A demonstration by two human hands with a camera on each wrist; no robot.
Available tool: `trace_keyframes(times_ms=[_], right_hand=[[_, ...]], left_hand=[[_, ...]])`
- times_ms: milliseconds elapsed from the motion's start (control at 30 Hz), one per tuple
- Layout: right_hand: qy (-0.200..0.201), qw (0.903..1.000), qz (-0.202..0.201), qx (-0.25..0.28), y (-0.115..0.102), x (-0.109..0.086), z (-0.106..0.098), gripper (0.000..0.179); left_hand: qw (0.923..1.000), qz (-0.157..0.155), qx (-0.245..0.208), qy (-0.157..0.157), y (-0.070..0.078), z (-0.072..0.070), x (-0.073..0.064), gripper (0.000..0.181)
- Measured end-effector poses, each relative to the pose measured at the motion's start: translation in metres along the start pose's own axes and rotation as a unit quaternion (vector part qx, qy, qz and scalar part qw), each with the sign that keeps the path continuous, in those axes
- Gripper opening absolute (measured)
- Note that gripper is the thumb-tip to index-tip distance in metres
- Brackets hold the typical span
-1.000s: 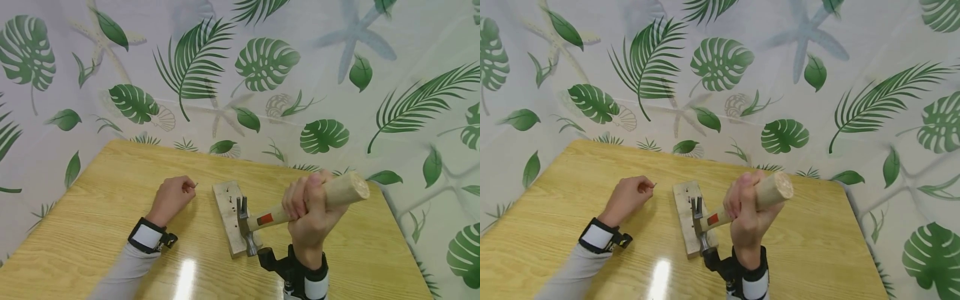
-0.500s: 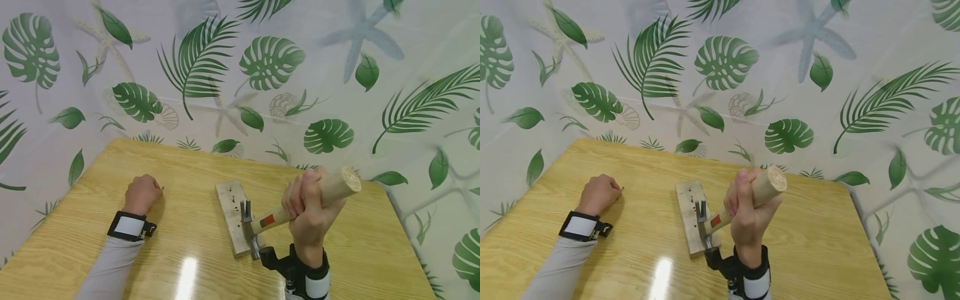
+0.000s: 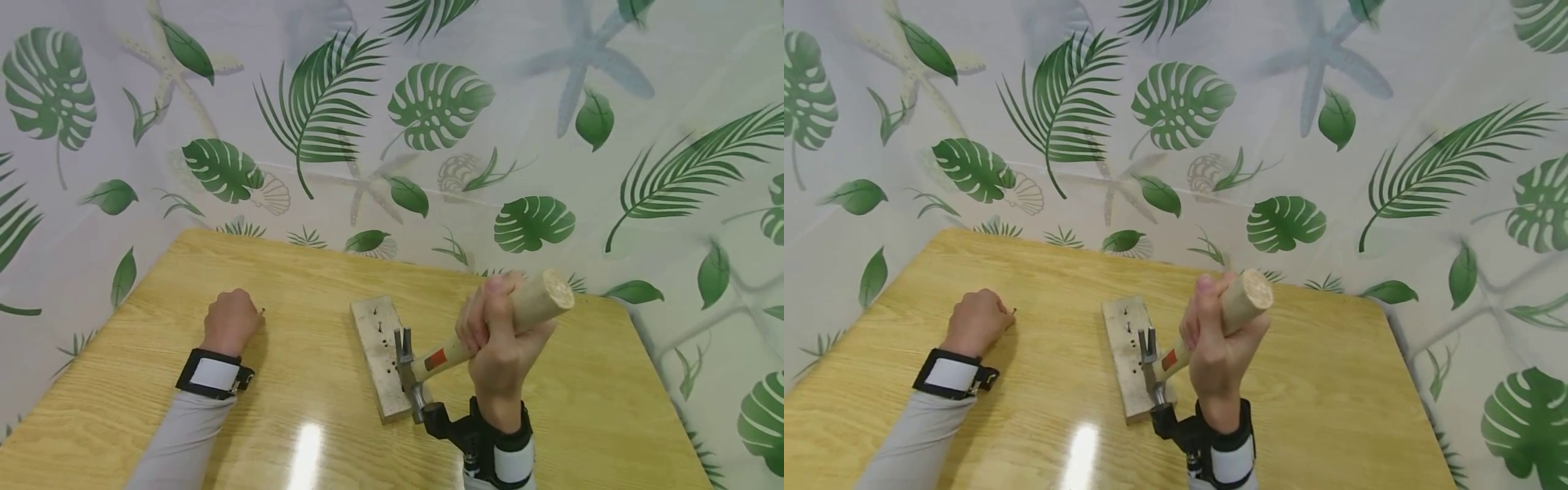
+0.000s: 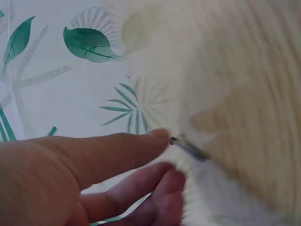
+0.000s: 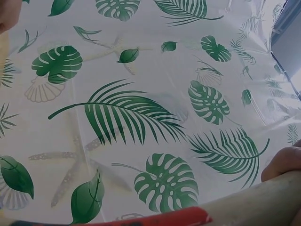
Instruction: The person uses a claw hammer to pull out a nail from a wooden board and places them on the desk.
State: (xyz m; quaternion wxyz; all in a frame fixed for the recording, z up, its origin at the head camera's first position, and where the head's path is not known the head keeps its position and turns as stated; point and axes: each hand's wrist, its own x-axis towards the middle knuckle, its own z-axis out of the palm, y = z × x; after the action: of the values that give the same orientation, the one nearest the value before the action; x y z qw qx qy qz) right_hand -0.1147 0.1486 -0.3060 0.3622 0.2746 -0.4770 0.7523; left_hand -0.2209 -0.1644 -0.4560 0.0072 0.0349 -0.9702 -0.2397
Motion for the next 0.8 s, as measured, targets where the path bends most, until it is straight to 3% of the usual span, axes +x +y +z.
trace_keyframes(times_ms=[67,167,300,400,500,667,800], right_hand=[[-0.001,1.0000,-0.007,0.004,0.002,-0.001,0.001,0.027],[-0.011,0.9996,-0.026,0.005,0.006,-0.003,0.003,0.029],[-0.027,0.9987,-0.042,0.004,0.011,-0.004,0.006,0.029],[-0.037,0.9986,-0.039,0.006,0.014,-0.004,0.005,0.027],[-0.039,0.9990,-0.022,0.000,0.019,-0.002,0.004,0.025],[-0.045,0.9981,0.030,-0.029,0.036,0.005,0.001,0.027],[-0.060,0.9917,0.080,-0.081,0.052,0.015,0.003,0.027]], left_hand=[[0.9989,0.039,0.008,0.024,0.005,-0.001,-0.002,0.031],[0.9917,0.122,-0.004,0.041,0.023,0.001,-0.007,0.021],[0.9703,0.237,-0.049,-0.009,0.056,0.015,-0.016,0.029],[0.9519,0.296,-0.057,-0.058,0.072,0.032,-0.023,0.038],[0.9419,0.321,-0.049,-0.087,0.080,0.046,-0.028,0.041],[0.9413,0.324,-0.030,-0.090,0.083,0.055,-0.033,0.040],[0.9413,0.327,-0.024,-0.082,0.083,0.057,-0.035,0.039]])
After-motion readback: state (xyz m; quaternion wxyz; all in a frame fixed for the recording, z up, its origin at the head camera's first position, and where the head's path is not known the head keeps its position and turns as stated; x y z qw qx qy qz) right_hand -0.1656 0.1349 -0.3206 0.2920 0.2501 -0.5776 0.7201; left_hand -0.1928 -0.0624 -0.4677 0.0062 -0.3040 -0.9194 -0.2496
